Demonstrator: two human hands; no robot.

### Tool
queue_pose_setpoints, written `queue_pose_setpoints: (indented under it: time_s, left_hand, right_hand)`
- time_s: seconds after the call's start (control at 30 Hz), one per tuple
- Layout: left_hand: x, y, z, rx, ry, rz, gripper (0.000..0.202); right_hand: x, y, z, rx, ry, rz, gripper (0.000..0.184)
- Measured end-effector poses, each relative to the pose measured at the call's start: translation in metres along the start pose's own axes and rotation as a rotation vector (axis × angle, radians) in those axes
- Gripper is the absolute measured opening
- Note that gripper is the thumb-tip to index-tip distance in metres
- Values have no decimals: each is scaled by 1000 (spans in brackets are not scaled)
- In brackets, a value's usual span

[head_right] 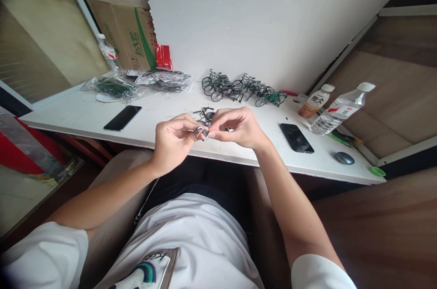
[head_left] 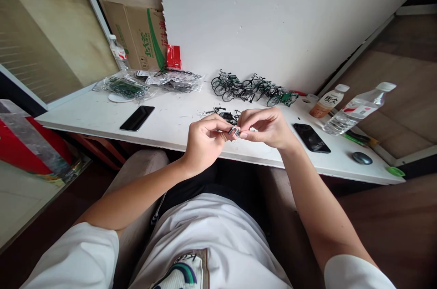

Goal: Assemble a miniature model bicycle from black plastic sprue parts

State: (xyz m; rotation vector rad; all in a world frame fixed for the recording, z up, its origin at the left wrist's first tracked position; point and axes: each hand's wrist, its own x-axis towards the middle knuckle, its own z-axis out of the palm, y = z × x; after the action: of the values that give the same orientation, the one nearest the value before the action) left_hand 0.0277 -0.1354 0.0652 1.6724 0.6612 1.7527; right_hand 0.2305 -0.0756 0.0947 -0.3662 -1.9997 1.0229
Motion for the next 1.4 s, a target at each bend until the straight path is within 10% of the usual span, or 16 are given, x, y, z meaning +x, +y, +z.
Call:
queue_pose_setpoints:
  time_s: [0.7,1.4]
  left_hand:
    - [-2,16,-1,139,31,275,14]
    - [2,9,-5,234,-83,248,17]
  right_hand:
    - [0,-18,11,-62,44,-82,21]
    - [5,2,1,96,116,8,21]
